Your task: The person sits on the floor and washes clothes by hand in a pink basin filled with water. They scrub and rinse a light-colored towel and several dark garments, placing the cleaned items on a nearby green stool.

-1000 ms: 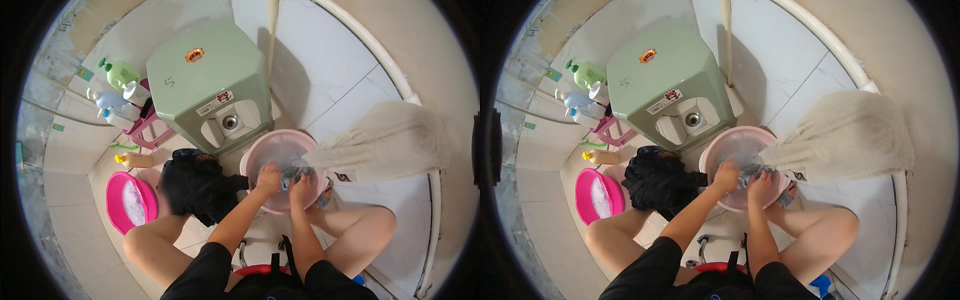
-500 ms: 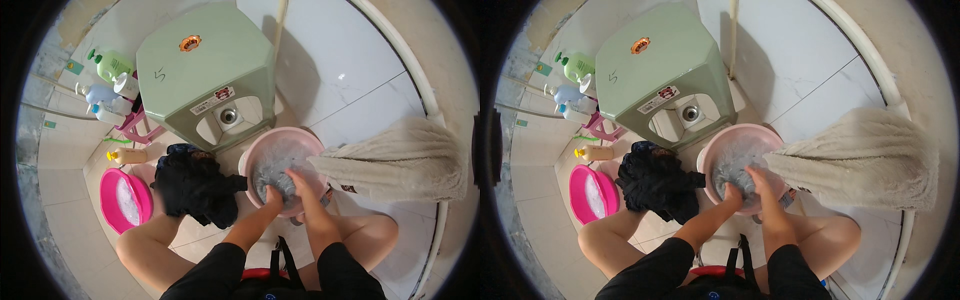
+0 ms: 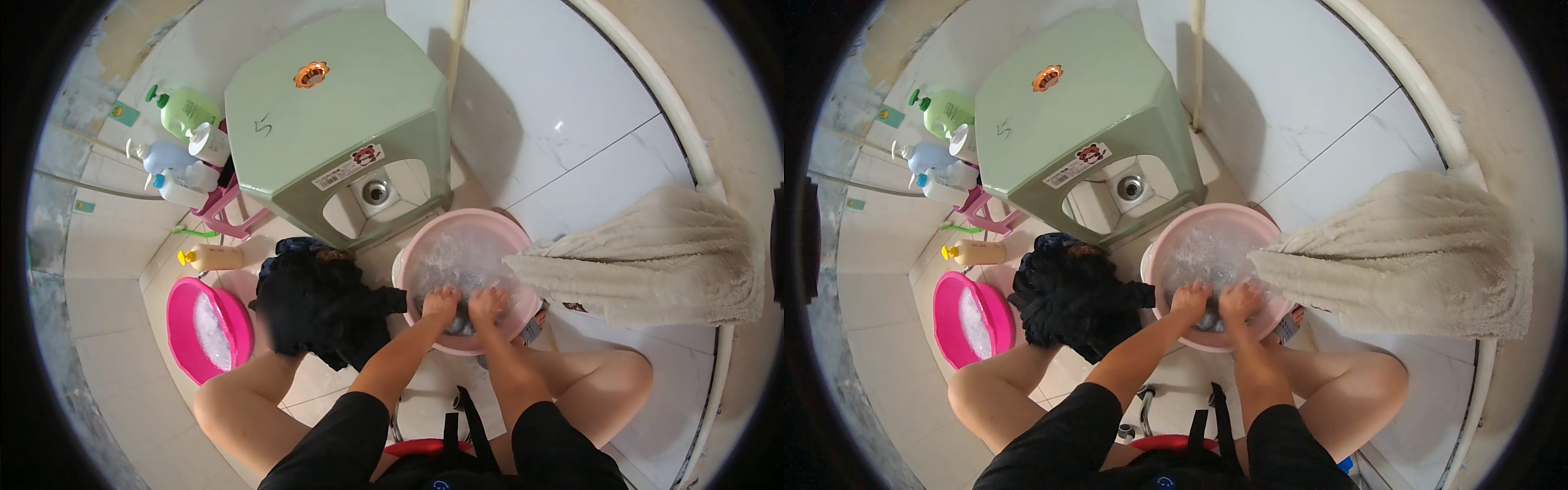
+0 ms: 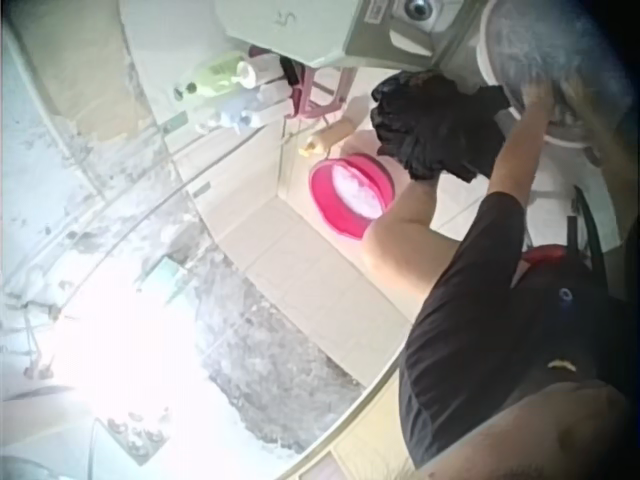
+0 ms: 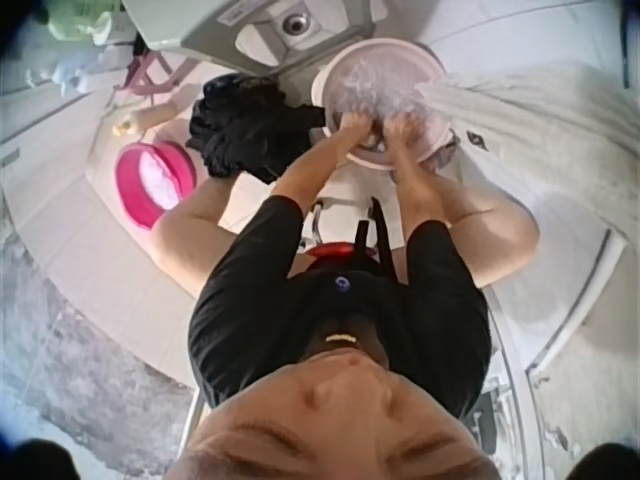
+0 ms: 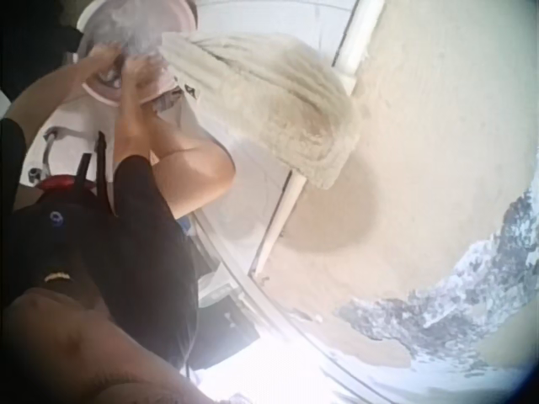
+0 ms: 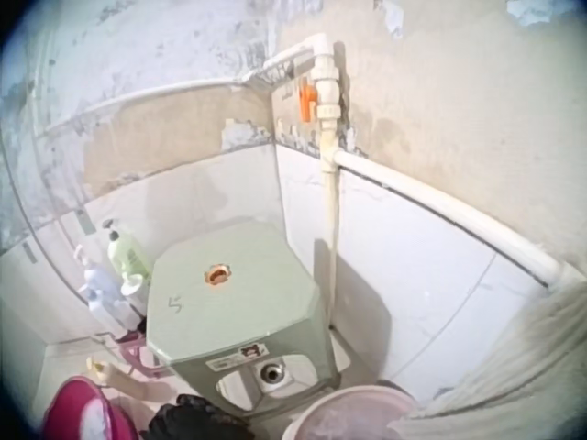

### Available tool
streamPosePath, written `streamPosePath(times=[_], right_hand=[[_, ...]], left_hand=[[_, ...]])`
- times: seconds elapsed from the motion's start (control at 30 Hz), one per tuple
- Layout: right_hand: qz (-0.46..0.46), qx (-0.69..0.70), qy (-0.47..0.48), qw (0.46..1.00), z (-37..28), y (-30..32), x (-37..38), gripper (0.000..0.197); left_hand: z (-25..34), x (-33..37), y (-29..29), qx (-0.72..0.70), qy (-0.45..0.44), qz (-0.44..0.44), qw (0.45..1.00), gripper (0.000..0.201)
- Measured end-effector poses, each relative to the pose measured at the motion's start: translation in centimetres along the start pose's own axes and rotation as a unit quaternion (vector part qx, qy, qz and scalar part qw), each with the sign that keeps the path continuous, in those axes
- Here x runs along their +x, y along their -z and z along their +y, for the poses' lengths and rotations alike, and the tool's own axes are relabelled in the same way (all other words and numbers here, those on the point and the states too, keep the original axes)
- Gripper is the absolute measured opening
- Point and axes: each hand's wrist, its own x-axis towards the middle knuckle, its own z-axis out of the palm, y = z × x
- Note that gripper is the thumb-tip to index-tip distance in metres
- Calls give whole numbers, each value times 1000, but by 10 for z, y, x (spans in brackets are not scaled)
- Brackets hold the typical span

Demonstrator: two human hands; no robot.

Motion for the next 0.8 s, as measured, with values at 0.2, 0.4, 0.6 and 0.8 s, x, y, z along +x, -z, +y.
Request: streamPosePath(times=[0.2,0.4,0.6,0.8], right_hand=[[-238,-36,261,935,28,36,38,41],[-67,-44,-5,997,-13,6,33,46],[-57,558,-63,826,-75,34,-28,44],[64,314,107,941,-120,126,-60,27]], left_hand=[[7,11,-16,-38,88,-190,977,29],[-15,31,-35,-404,270,71,871,47],[-20,28,6,-865,304,-105,386,58],[-19,6,-8,-914,251,-45,317,48]])
